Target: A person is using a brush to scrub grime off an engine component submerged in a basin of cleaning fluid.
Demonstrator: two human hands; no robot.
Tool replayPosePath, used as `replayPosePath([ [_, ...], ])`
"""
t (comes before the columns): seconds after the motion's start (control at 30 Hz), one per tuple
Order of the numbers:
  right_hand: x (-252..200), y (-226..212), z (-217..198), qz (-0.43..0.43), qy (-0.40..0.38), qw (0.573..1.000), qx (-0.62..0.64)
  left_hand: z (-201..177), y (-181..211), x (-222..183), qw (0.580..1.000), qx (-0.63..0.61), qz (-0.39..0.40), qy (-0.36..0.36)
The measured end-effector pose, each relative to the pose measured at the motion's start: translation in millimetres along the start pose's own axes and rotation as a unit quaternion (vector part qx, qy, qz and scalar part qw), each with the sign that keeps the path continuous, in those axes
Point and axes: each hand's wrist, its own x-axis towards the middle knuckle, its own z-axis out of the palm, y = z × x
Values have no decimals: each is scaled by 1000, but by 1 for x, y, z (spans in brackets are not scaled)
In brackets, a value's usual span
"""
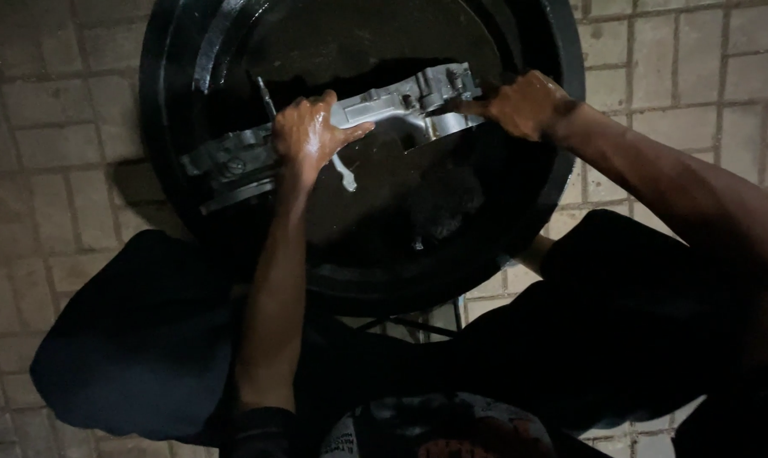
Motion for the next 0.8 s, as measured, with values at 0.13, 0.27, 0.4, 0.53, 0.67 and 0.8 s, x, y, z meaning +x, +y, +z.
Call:
replayPosePath([
  [0.13,13,4,4,7,-13,998,61,-8,-1,-1,1000,13,-8,-22],
  [0.27,9,3,-6,-1,-12,1000,-28,-5,0,-1,998,-56,-17,14],
  [0.4,4,-2,0,-2,88,994,-60,3,0,-1,997,-83,-10,4],
  [0.53,8,-4,19,21,16,995,-99,-4,0,-2,998,-50,-12,37],
  [0.67,3,-5,16,0,8,1000,18,6,1,-3,997,-50,-9,55],
  [0.8,-12,-10,-20,-19,38,999,17,9,1,2,998,-49,-16,21],
])
